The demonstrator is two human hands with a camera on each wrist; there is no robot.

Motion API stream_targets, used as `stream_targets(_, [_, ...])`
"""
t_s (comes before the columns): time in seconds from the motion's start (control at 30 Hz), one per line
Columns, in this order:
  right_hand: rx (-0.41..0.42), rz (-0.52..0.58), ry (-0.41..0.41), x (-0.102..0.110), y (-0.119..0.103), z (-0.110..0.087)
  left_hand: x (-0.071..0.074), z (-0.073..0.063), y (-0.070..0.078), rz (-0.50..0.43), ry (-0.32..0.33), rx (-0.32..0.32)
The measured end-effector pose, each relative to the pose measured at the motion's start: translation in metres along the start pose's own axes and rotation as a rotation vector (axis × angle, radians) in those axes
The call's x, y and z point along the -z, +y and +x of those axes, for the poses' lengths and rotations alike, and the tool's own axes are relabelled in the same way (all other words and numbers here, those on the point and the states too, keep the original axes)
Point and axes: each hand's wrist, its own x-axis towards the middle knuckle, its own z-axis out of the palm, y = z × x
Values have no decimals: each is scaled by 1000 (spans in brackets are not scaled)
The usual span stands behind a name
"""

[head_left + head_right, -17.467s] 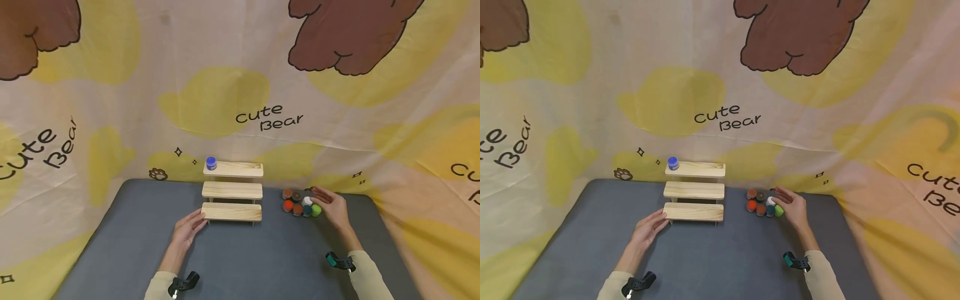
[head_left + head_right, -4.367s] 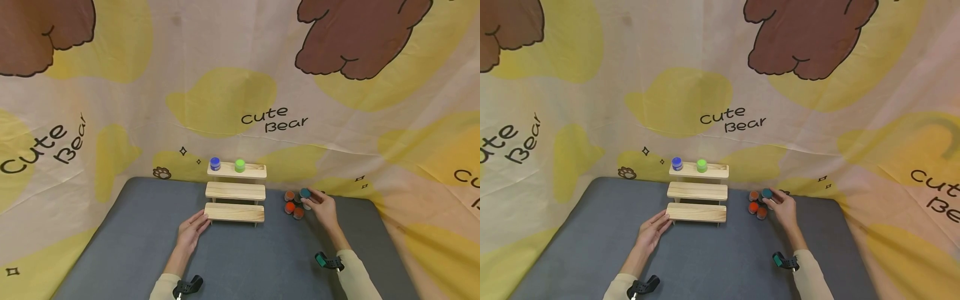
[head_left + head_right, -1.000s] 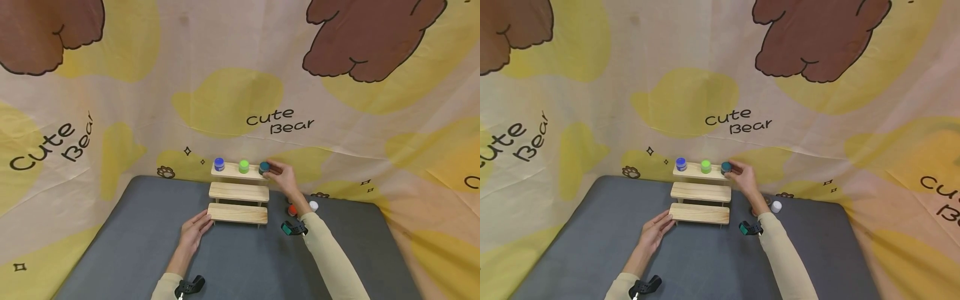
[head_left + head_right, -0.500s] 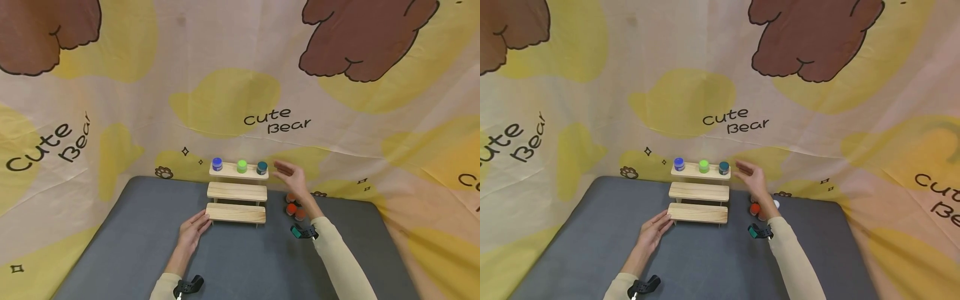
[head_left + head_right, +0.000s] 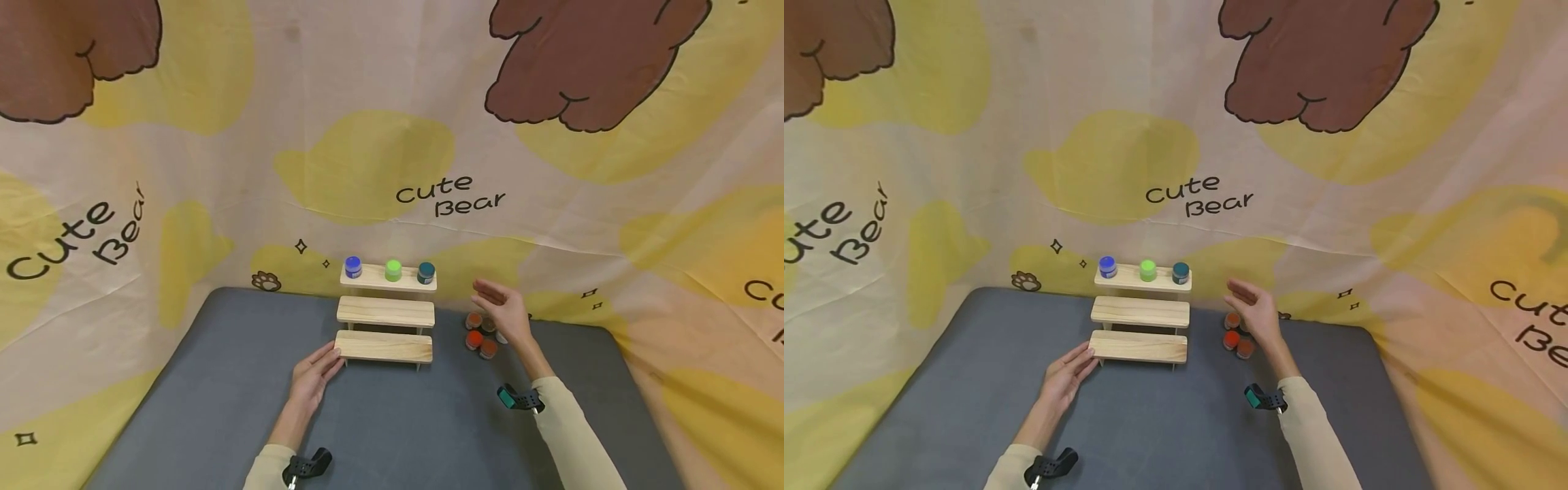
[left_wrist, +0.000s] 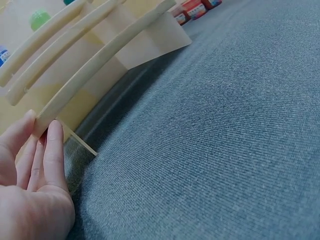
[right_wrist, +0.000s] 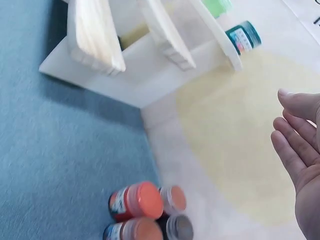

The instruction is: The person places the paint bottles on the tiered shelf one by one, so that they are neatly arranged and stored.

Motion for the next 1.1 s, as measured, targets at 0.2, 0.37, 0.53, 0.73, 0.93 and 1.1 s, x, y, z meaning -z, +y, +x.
stream_targets(0.2, [9,-11,13,6,3,-20,0,-1,1,3,11,7])
stream_targets(0.37, [-20,-63,45,8,18,-36,1,-3,2,16,17,8])
stream_targets(0.53, [-56,-33,104,14,47,-51,0,-3,2,26,12,9])
stream_targets(0.73, [-88,16,141,19,62,-66,0,-4,1,29,10,2])
stream_targets(0.93, [-114,-41,163,15,74,-72,0,-3,1,31,24,-5])
stream_targets(1.1, [-130,-43,204,11,82,-76,-1,-3,2,22,10,10])
